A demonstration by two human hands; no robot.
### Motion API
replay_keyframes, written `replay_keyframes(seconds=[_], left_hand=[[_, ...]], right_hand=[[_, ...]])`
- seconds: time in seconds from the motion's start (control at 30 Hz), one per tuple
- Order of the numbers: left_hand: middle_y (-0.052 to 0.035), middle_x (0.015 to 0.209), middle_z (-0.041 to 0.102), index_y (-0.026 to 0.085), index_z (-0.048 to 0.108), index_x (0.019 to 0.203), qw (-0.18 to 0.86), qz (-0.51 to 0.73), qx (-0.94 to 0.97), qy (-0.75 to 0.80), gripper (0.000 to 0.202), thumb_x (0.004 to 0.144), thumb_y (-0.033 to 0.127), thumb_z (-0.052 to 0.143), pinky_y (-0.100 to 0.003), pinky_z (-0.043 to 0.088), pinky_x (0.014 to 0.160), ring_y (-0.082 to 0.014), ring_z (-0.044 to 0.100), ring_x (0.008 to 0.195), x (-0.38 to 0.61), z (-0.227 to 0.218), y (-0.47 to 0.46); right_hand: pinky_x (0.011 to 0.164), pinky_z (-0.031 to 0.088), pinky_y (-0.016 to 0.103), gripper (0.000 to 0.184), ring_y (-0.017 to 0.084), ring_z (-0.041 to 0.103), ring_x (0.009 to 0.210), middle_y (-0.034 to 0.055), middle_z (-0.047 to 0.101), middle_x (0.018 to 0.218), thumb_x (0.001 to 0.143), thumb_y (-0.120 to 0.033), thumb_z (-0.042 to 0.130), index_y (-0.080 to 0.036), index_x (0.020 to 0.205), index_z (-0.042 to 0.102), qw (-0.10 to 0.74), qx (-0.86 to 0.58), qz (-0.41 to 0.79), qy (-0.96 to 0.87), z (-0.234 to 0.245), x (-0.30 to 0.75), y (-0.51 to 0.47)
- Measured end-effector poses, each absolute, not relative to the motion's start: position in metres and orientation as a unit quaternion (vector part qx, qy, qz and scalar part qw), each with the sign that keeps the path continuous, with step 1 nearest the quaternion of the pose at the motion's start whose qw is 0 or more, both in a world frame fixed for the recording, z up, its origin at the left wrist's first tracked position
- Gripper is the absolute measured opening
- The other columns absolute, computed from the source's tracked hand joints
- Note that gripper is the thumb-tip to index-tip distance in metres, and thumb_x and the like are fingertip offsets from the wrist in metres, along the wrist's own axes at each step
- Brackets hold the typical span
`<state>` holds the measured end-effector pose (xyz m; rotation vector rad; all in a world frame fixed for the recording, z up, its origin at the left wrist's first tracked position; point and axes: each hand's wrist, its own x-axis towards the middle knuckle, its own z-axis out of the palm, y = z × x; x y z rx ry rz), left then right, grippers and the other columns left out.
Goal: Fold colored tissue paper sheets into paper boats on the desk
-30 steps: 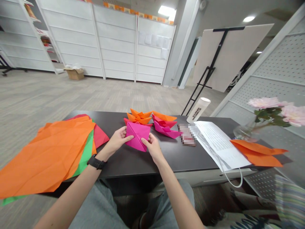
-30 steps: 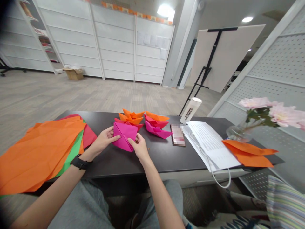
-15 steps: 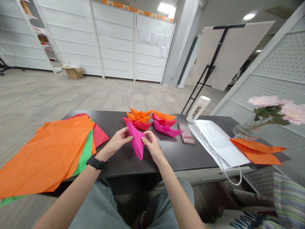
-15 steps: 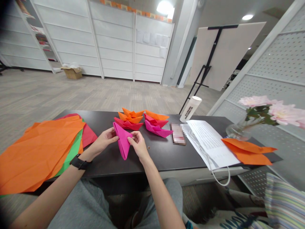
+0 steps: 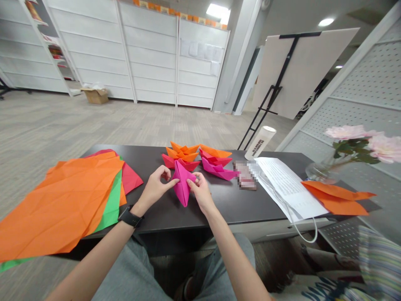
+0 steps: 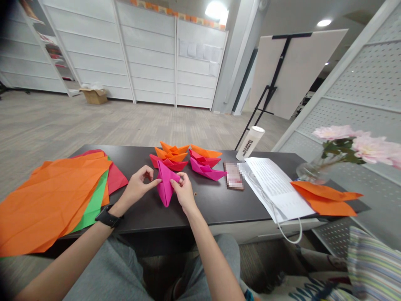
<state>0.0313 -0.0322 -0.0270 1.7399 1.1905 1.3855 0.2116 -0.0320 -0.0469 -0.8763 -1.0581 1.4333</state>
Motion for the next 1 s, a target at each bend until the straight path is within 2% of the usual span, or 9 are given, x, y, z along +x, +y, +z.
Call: replay_keyframes(seconds=[0.1,0.17,0.27,0.37,0.43,0.57,0.63,0.87,1.0], left_hand=[[-0.0011,0.086,0.063,0.019,0.06,0.088,0.379,0.486,0.666,0.42,0.019,0.085,0.037,0.066,-0.03,0.051,0.077,-0.0171,0.063,0.08,0.035,-0.024,-0.037],[-0.0041,0.098,0.068,0.019,0.062,0.099,0.428,0.468,0.663,0.397,0.023,0.086,0.037,0.065,-0.032,0.053,0.083,-0.0195,0.066,0.089,0.037,-0.025,-0.038],[-0.0062,0.107,0.071,0.019,0.063,0.108,0.465,0.459,0.652,0.385,0.031,0.084,0.038,0.068,-0.036,0.054,0.088,-0.0221,0.069,0.095,0.038,-0.029,-0.036],[-0.0077,0.109,0.072,0.018,0.064,0.111,0.478,0.462,0.638,0.389,0.035,0.083,0.04,0.069,-0.04,0.054,0.092,-0.0238,0.07,0.097,0.037,-0.033,-0.034],[-0.0084,0.109,0.072,0.018,0.065,0.111,0.482,0.465,0.631,0.391,0.036,0.083,0.041,0.068,-0.04,0.054,0.092,-0.0241,0.07,0.097,0.037,-0.034,-0.033],[-0.0065,0.105,0.07,0.018,0.065,0.103,0.468,0.472,0.63,0.402,0.029,0.084,0.04,0.068,-0.035,0.055,0.084,-0.0215,0.07,0.091,0.038,-0.034,-0.033],[-0.0051,0.101,0.069,0.018,0.063,0.1,0.465,0.476,0.627,0.405,0.028,0.083,0.04,0.069,-0.034,0.055,0.081,-0.0197,0.07,0.085,0.038,-0.034,-0.033],[-0.002,0.09,0.068,0.019,0.06,0.094,0.473,0.492,0.614,0.398,0.029,0.079,0.04,0.073,-0.031,0.054,0.075,-0.0174,0.067,0.079,0.037,-0.034,-0.032],[-0.0015,0.086,0.067,0.018,0.06,0.092,0.478,0.5,0.608,0.389,0.027,0.08,0.039,0.072,-0.031,0.053,0.076,-0.0172,0.066,0.079,0.035,-0.033,-0.032]], right_hand=[[0.054,0.046,0.023,0.041,0.014,0.06,0.061,-0.0048,0.065,0.08,0.076,-0.041,0.073,-0.027,0.106,0.048,0.554,-0.375,0.577,-0.468,-0.049,0.211,-0.032],[0.059,0.049,0.024,0.033,0.014,0.061,0.067,-0.002,0.065,0.086,0.08,-0.039,0.069,-0.026,0.107,0.054,0.545,-0.383,0.535,-0.52,-0.05,0.211,-0.032],[0.082,0.052,0.03,0.027,0.019,0.063,0.095,0.0042,0.064,0.107,0.085,-0.037,0.064,-0.024,0.109,0.064,0.523,-0.399,0.457,-0.599,-0.051,0.212,-0.034],[0.102,0.045,0.038,0.032,0.025,0.05,0.124,0.0086,0.052,0.131,0.084,-0.035,0.066,-0.026,0.114,0.068,0.513,-0.439,0.344,-0.652,-0.049,0.214,-0.037],[0.108,0.039,0.042,0.035,0.027,0.043,0.132,0.0089,0.045,0.138,0.082,-0.033,0.069,-0.028,0.117,0.069,0.5,-0.452,0.28,-0.684,-0.045,0.213,-0.04],[0.104,0.043,0.038,0.037,0.022,0.057,0.116,0.0066,0.06,0.124,0.091,-0.03,0.059,-0.03,0.127,0.064,0.462,-0.395,0.311,-0.731,-0.039,0.211,-0.044],[0.101,0.045,0.035,0.036,0.021,0.06,0.113,0.005,0.064,0.122,0.095,-0.027,0.052,-0.03,0.129,0.063,0.459,-0.372,0.335,-0.734,-0.037,0.211,-0.045],[0.105,0.044,0.038,0.043,0.022,0.053,0.128,0.0036,0.055,0.14,0.093,-0.024,0.054,-0.032,0.135,0.058,0.451,-0.334,0.367,-0.742,-0.036,0.214,-0.047],[0.102,0.048,0.037,0.042,0.023,0.052,0.13,0.0034,0.054,0.142,0.093,-0.027,0.055,-0.033,0.135,0.058,0.451,-0.326,0.38,-0.739,-0.034,0.213,-0.05]])
